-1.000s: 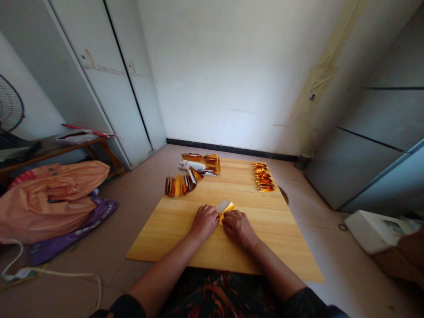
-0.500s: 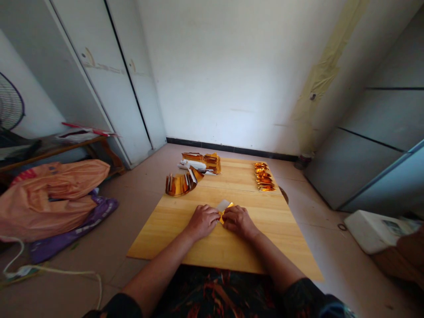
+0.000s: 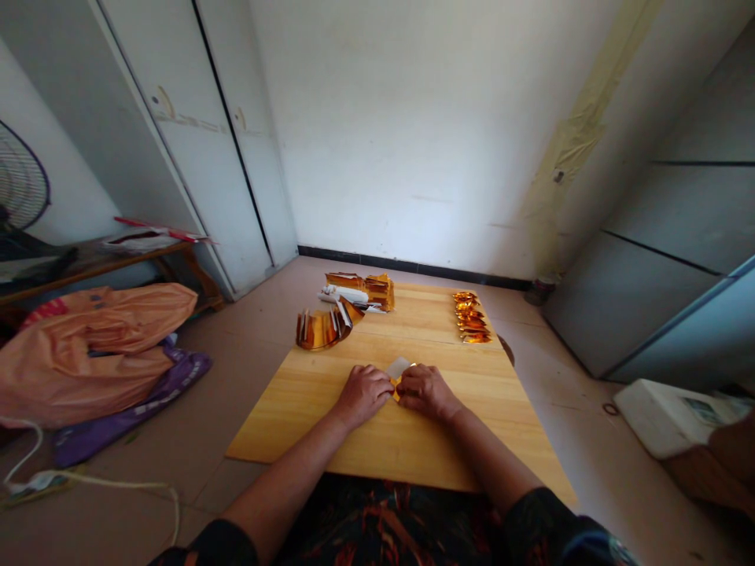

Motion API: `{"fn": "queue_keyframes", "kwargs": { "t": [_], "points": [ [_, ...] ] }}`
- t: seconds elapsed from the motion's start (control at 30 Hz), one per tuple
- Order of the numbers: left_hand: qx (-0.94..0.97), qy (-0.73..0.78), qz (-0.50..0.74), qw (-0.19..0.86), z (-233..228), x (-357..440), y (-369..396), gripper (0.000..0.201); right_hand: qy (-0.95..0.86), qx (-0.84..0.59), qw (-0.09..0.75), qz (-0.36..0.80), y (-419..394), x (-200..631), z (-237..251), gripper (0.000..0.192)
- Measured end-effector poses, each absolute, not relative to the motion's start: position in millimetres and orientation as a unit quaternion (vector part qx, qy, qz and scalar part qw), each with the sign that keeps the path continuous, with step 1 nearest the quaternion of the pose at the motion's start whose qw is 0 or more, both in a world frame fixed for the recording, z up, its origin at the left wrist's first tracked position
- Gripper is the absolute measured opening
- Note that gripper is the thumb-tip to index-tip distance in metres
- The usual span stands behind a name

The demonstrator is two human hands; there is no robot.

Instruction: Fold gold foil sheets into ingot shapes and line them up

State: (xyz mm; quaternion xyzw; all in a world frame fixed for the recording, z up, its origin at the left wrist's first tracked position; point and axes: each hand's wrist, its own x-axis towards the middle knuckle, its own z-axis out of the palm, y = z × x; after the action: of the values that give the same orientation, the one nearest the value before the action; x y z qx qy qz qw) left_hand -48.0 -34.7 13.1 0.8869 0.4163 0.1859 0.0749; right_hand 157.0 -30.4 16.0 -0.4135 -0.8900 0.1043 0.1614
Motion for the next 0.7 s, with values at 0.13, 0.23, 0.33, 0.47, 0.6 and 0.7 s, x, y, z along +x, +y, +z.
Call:
{"fn": "queue_keyframes", "kwargs": {
  "t": [0.13, 0.23, 0.33, 0.47, 0.6, 0.7],
  "points": [
    [0.886, 0.419, 0.186, 0.074, 12, -48, -34, 0.013, -0.905, -0.399, 0.13, 0.068, -28, 156, 21, 0.01],
    [0.886, 0.418, 0.185, 0.076, 13, -49, -35, 0.013, -0.911, -0.389, 0.134, 0.037, -24, 154, 16, 0.013],
    [0.888, 0.411, 0.192, 0.079, 13, -50, -35, 0.013, -0.912, -0.375, 0.166, 0.027, -19, 153, 6, 0.015],
    [0.883, 0.412, 0.211, 0.078, 11, -48, -34, 0.01, -0.902, -0.367, 0.218, 0.06, -14, 155, -3, 0.021],
    [0.876, 0.417, 0.231, 0.069, 8, -46, -35, 0.007, -0.898, -0.356, 0.237, 0.101, -18, 159, 0, 0.02],
    [0.878, 0.409, 0.239, 0.06, 6, -46, -35, 0.007, -0.897, -0.356, 0.242, 0.103, -25, 160, 2, 0.016]
  ]
}}
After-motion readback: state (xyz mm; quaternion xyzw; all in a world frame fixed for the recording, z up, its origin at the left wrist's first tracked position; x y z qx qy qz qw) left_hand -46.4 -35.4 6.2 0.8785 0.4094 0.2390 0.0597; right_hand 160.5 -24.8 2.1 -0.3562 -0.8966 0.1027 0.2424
